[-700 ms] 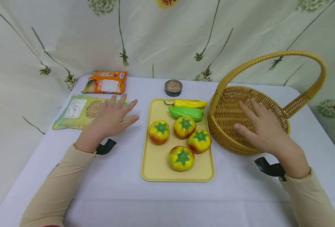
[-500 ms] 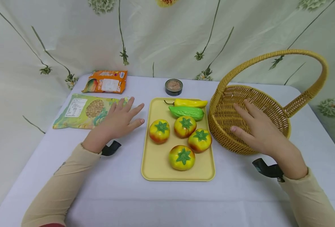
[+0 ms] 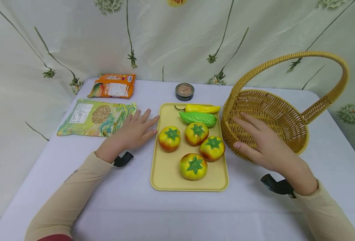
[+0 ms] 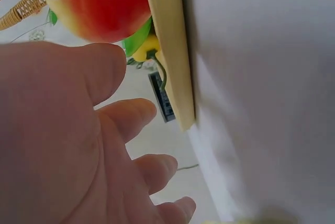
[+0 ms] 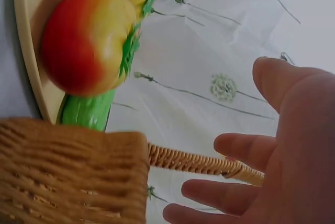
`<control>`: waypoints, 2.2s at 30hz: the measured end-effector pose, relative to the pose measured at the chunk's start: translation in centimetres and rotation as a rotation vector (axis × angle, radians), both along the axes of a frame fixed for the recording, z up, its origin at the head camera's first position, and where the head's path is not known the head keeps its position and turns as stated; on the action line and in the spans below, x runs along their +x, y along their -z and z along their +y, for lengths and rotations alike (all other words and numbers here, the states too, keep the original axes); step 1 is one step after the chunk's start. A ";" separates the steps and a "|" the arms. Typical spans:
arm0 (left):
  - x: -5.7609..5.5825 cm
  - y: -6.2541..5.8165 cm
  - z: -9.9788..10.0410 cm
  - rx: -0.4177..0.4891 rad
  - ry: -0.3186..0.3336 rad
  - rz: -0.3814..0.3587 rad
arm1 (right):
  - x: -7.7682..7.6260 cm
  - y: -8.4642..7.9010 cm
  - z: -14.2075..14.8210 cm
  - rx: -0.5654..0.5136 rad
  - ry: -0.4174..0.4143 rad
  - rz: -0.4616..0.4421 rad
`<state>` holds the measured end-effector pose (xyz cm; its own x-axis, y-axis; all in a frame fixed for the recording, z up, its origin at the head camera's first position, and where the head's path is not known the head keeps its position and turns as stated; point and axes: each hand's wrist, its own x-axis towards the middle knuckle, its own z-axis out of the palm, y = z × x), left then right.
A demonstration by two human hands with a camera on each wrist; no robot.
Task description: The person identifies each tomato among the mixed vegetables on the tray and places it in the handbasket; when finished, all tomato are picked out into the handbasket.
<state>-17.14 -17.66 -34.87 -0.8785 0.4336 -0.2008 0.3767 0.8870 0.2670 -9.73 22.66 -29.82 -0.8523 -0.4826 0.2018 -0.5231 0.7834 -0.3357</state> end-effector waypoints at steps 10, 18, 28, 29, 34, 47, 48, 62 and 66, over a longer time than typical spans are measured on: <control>-0.2 1.1 0.4 0.003 0.041 -0.025 | 0.4 1.0 -1.5 -0.052 -0.130 0.058; -0.3 1.4 0.4 0.022 0.067 -0.044 | 0.5 2.3 -2.4 -0.060 -0.194 0.012; -0.6 1.8 0.3 0.066 0.087 -0.071 | 0.8 4.0 -3.7 -0.027 -0.132 -0.194; -0.6 1.9 0.3 0.073 0.086 -0.074 | 0.8 4.2 -3.8 -0.029 -0.126 -0.201; -0.8 2.3 0.1 0.114 0.084 -0.077 | 0.6 4.9 -4.1 -0.035 -0.099 -0.206; -1.6 2.9 -0.4 0.200 0.099 -0.071 | -0.1 5.9 -4.6 -0.065 -0.068 -0.202; -1.6 2.9 -0.4 0.201 0.098 -0.071 | -0.1 6.0 -4.6 -0.069 -0.062 -0.205; -1.4 2.6 -0.2 0.205 0.083 -0.075 | -0.2 6.8 -5.0 -0.117 -0.026 -0.175; -1.4 2.6 -0.3 0.205 0.081 -0.072 | -0.1 6.8 -5.1 -0.105 -0.021 -0.186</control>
<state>-18.56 -17.91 -37.50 -0.8256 0.5405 -0.1621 0.4180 0.7788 0.4676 -9.86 17.57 -36.59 -0.8694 -0.4854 0.0924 -0.4605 0.7284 -0.5073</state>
